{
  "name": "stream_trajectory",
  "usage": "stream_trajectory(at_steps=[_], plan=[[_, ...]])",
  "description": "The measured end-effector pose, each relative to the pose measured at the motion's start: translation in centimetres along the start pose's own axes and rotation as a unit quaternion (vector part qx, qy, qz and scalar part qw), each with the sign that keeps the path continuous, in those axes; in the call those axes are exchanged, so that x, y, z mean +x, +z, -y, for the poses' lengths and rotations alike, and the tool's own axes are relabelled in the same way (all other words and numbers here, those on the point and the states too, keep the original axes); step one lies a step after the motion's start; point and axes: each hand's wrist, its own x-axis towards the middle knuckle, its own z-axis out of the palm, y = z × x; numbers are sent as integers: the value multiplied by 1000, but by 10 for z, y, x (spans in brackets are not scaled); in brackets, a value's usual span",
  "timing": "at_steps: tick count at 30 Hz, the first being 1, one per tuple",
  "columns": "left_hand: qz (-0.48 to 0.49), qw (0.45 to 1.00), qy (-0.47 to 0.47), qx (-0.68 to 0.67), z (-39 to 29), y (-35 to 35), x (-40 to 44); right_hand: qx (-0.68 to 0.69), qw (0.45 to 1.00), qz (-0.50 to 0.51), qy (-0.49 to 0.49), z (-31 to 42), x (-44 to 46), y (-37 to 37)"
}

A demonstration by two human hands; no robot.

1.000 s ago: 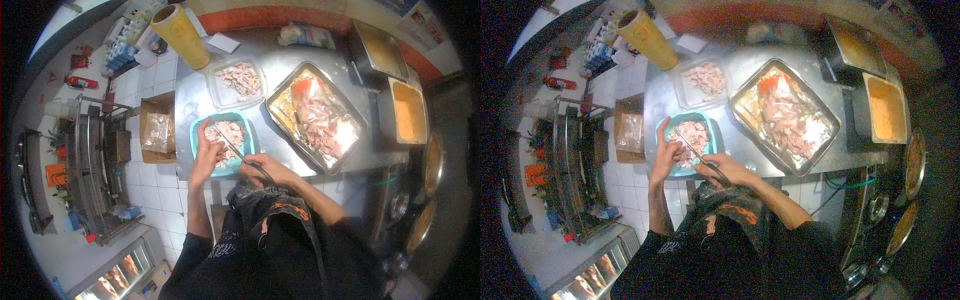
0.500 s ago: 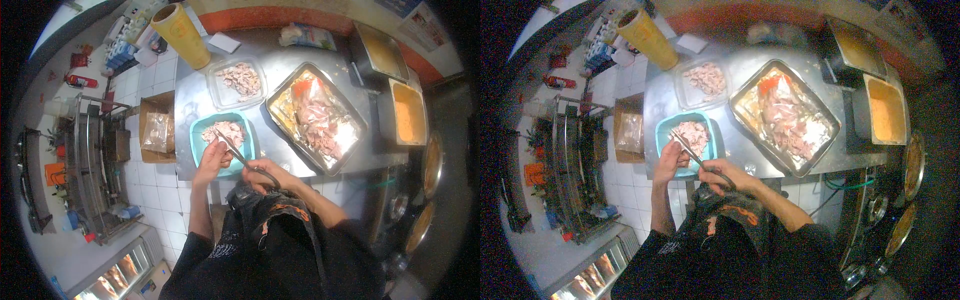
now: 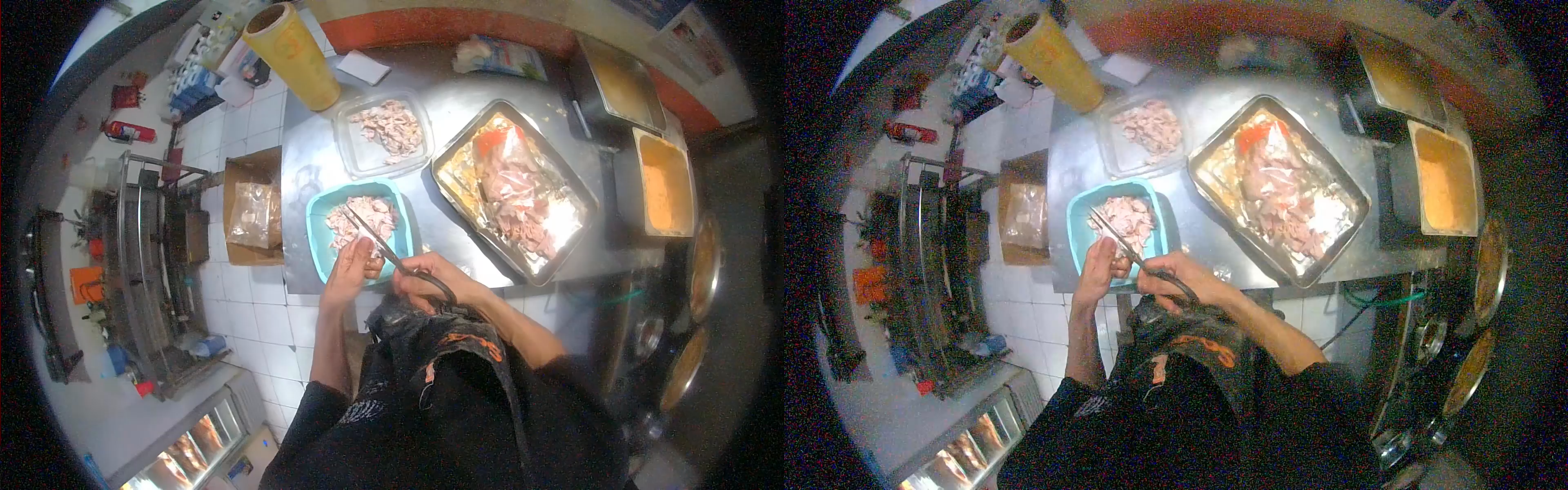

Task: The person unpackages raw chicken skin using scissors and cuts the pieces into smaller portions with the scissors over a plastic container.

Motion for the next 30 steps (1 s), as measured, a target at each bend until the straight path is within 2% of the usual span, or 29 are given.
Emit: stream_trajectory(at_steps=[1, 4, 10, 12, 15, 16, 19, 21, 24, 27, 30], plan=[[2, 1000, -6, 2, -1, 0, -1, -3, 1000, -3, -4, 0, -1, 1], [20, 999, -28, 3, -2, 2, -3, 113, 993, 1, -44, -2, 0, 1], [53, 998, -36, -22, 1, -10, -7, -13, 1000, -14, 15, 0, -2, -3], [85, 994, -66, -7, -2, -21, -11, 20, 1000, 0, 10, 2, -4, 1], [84, 988, -92, 88, -1, -24, -11, 79, 997, 4, -26, -1, -3, 3], [95, 989, -85, 72, -1, -22, -12, 100, 994, 3, -43, -2, -2, 4], [130, 986, -90, 57, 0, -20, -10, -7, 999, -25, 34, 0, -3, -3], [148, 977, -129, 81, 3, -22, -6, 12, 999, -38, -9, -4, -2, -4], [68, 971, 29, 226, -2, -4, -3, 47, 994, -63, -71, -4, 0, -5], [-45, 935, 67, 346, -27, 6, -5, 59, 990, -97, -89, 0, -4, -9], [-62, 837, -2, 544, -24, 2, 5, 62, 987, -107, -98, -5, -11, -17]])
